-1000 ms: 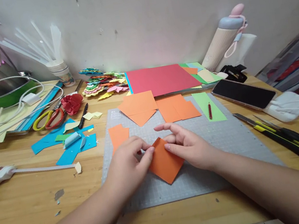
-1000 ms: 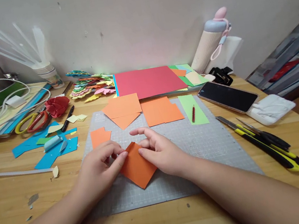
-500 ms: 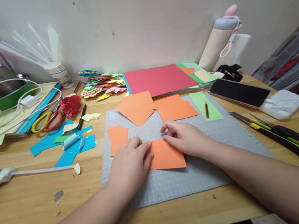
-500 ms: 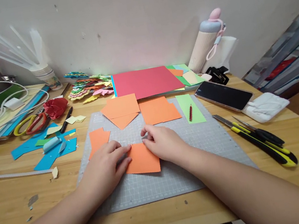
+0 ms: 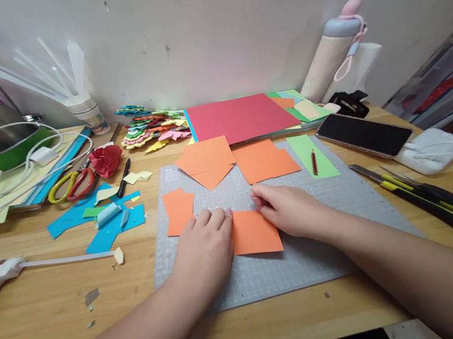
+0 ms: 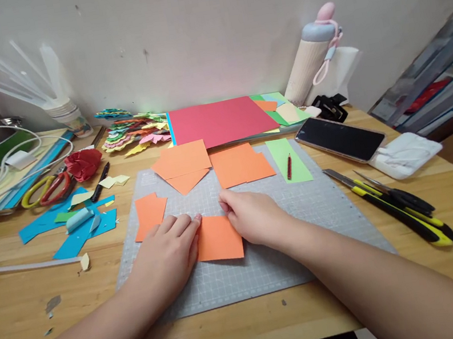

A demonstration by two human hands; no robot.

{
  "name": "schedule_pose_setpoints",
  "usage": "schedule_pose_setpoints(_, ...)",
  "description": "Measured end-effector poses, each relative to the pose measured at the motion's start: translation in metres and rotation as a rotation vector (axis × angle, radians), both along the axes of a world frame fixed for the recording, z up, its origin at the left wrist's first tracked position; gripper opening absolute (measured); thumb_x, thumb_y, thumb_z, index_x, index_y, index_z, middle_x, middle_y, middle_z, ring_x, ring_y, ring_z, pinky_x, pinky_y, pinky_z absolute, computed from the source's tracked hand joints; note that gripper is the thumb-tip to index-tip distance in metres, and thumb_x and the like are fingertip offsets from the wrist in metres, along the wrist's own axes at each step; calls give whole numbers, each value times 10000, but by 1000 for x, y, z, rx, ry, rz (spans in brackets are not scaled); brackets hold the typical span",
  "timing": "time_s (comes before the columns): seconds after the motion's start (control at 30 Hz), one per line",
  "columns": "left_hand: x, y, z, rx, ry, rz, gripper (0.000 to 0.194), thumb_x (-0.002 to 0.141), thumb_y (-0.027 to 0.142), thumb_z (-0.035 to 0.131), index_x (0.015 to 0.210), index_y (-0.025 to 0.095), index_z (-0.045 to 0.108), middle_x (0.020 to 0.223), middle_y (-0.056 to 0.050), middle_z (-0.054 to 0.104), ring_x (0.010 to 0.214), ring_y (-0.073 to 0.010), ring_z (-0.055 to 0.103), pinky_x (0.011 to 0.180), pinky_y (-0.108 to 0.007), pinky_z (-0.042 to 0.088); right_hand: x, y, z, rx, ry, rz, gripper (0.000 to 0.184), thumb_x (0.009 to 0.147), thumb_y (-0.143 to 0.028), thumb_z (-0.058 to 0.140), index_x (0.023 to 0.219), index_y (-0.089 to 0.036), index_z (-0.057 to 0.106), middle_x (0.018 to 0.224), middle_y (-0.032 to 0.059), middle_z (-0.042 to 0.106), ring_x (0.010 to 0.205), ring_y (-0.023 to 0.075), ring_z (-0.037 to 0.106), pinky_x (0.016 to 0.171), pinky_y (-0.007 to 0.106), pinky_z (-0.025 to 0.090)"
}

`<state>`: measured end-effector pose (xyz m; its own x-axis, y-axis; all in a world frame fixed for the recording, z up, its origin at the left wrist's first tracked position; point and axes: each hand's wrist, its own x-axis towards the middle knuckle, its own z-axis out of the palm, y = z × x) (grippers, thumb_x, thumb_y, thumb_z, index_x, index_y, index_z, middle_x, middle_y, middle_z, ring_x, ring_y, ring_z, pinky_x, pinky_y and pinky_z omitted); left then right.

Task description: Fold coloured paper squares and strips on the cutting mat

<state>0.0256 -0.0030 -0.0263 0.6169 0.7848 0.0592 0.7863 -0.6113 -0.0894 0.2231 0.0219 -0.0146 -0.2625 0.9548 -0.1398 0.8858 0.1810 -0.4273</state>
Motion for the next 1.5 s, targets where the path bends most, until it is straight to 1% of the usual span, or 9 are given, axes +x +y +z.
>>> schedule_pose_setpoints(0.47,1,0,1,-6,-1,0,333,932,186,396,1230,114,526,1010,-75,620,866,-239,532,687,-361,429,-1,-2,0,29,-32,21,129,781,-136,413,697,-216,357,612,-18,507,532,134,401,511,270,168)
schedule_pose_setpoints(0.87,1,1,-1,-25,-45,7,337,926,167,384,1227,120,527,987,-74,617,865,-245,532,673,-362,432,2,-5,1,-13,20,-17,144,795,-137,418,699,-222,350,616,-31,493,544,137,408,509,271,213)
schedule_pose_setpoints(1.0,-2,3,-1,-125,-255,78,320,915,216,412,1206,164,536,986,-71,602,897,-236,531,762,-372,443,6,-3,-3,-102,294,-43,142,809,-224,497,754,-230,366,681,-40,494,605,136,438,532,261,288)
schedule_pose_setpoints(1.1,-7,6,2,-258,-551,236,350,900,294,456,1230,180,472,991,-65,590,874,-209,544,761,-355,446,6,-2,-3,-170,631,5,124,825,-211,498,786,-228,382,716,-47,455,634,116,432,565,248,345)
schedule_pose_setpoints(1.13,-9,7,4,-314,-640,300,323,897,328,463,1186,186,481,953,-51,592,827,-194,546,722,-337,445,5,-2,-2,-187,728,14,114,834,-212,497,794,-226,391,723,-49,448,638,109,430,571,243,355)
schedule_pose_setpoints(1.2,-11,9,7,-447,-753,369,205,902,376,445,958,198,531,793,-4,569,695,-158,516,625,-295,410,2,-2,0,-195,885,0,125,834,-224,526,799,-221,406,740,-48,453,656,99,441,584,231,374)
schedule_pose_setpoints(1.3,-12,12,8,-593,-868,364,304,914,388,401,681,197,446,632,35,456,600,-128,433,557,-262,338,-1,-4,2,-206,1073,-125,171,822,-277,580,831,-227,417,727,-59,474,614,84,462,540,208,391)
schedule_pose_setpoints(1.4,-11,13,8,-618,-1044,406,311,905,403,409,672,198,419,632,42,411,595,-121,398,549,-246,318,-5,-8,3,-375,1097,-233,203,844,-399,553,867,-225,450,603,-75,482,427,69,437,381,186,314)
schedule_pose_setpoints(1.5,-11,12,9,-651,-1194,414,309,891,408,430,664,200,402,615,50,369,564,-111,362,525,-231,300,-10,-13,6,-482,1029,-230,271,839,-459,546,805,-192,512,520,-59,513,325,64,439,315,177,267)
